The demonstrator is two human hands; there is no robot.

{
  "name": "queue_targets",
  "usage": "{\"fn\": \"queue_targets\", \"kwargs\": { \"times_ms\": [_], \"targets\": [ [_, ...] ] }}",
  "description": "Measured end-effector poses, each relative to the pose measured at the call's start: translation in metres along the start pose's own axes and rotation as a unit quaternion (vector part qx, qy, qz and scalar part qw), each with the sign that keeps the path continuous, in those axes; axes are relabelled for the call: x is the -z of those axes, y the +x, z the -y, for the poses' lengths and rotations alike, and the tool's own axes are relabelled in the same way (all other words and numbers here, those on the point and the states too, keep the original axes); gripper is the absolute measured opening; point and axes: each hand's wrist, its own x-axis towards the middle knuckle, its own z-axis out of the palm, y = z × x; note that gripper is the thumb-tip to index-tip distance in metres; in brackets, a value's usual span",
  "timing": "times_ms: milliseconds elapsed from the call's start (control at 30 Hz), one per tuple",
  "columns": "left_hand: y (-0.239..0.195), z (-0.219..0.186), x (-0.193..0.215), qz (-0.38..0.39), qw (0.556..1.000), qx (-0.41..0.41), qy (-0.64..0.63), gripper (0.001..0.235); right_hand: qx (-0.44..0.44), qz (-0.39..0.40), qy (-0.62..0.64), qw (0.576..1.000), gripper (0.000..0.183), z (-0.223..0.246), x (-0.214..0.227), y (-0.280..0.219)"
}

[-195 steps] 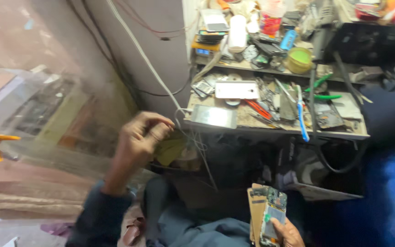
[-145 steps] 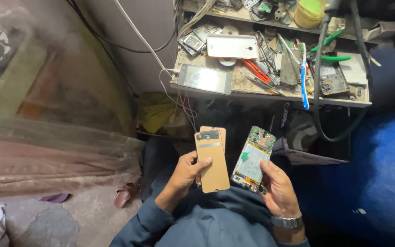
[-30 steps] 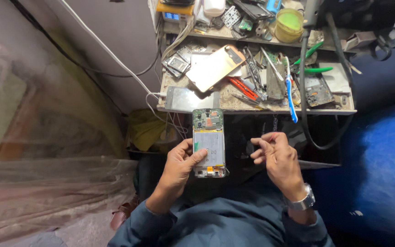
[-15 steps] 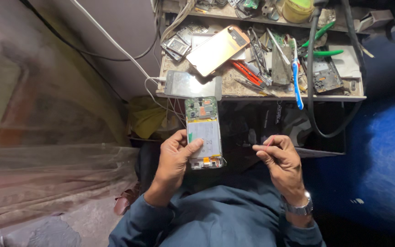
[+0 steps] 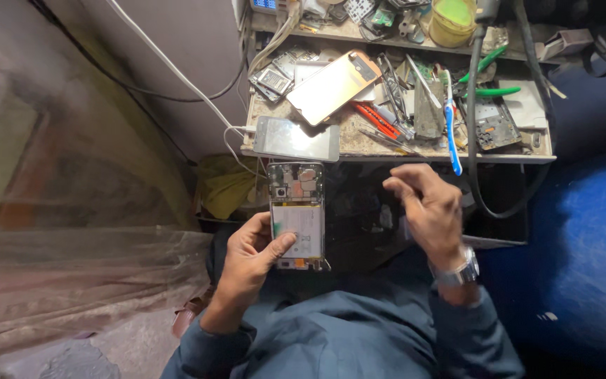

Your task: The person handles various mobile phone components including screens and circuit boards, comparing them on a workbench and then holding a reassembled phone while its screen displays a lock screen.

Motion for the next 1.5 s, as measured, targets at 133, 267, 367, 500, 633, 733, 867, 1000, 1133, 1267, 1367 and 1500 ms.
{"fn": "queue_targets", "kwargs": {
  "times_ms": [133, 267, 367, 500, 633, 733, 867, 1000, 1133, 1267, 1367, 1500],
  "targets": [
    [-0.002, -0.003, 0.004, 0.006, 1.000, -0.016, 0.008, 0.032, 0.153, 0.008, -0.121, 0.981, 0.009, -0.004, -0.018, 0.048],
    [-0.003, -0.003, 0.004, -0.011, 1.000, -0.009, -0.009, 0.032, 0.128, 0.029, -0.152, 0.980, 0.010, -0.015, -0.042, 0.071],
    [-0.004, -0.003, 0.005, -0.018, 1.000, -0.002, -0.014, 0.030, 0.115, 0.029, -0.168, 0.979, 0.013, -0.026, -0.049, 0.074],
    [-0.003, -0.004, 0.005, -0.022, 0.999, 0.009, -0.041, 0.029, 0.123, -0.035, -0.170, 0.977, 0.024, -0.030, -0.042, 0.076],
    [0.001, -0.004, 0.004, -0.015, 0.994, 0.027, -0.108, 0.028, 0.012, 0.018, 0.019, 1.000, 0.029, -0.006, -0.022, 0.032],
    [0.008, 0.000, 0.001, -0.014, 0.985, 0.041, -0.166, 0.028, -0.043, 0.286, 0.263, 0.921, 0.062, 0.013, -0.030, -0.012],
    [0.012, 0.005, -0.004, 0.004, 0.983, 0.019, -0.180, 0.025, -0.174, 0.326, 0.441, 0.818, 0.054, 0.019, -0.055, -0.066],
    [0.011, 0.003, -0.004, -0.022, 0.986, 0.028, -0.161, 0.027, -0.182, 0.260, 0.367, 0.875, 0.034, 0.012, -0.054, -0.078],
    [0.009, 0.009, -0.002, -0.040, 0.995, -0.010, -0.090, 0.027, -0.167, 0.190, 0.290, 0.923, 0.024, 0.025, -0.042, -0.073],
    [0.004, 0.020, -0.008, -0.042, 0.998, -0.011, -0.051, 0.028, -0.011, 0.074, 0.083, 0.994, 0.021, 0.053, -0.043, -0.068],
    [0.002, 0.026, -0.015, -0.025, 0.998, -0.022, -0.045, 0.029, 0.154, 0.003, -0.075, 0.985, 0.029, 0.069, -0.053, -0.067],
    [0.000, 0.028, -0.013, -0.014, 0.999, -0.024, -0.040, 0.035, 0.203, 0.001, -0.131, 0.970, 0.039, 0.073, -0.063, -0.072]
  ]
}}
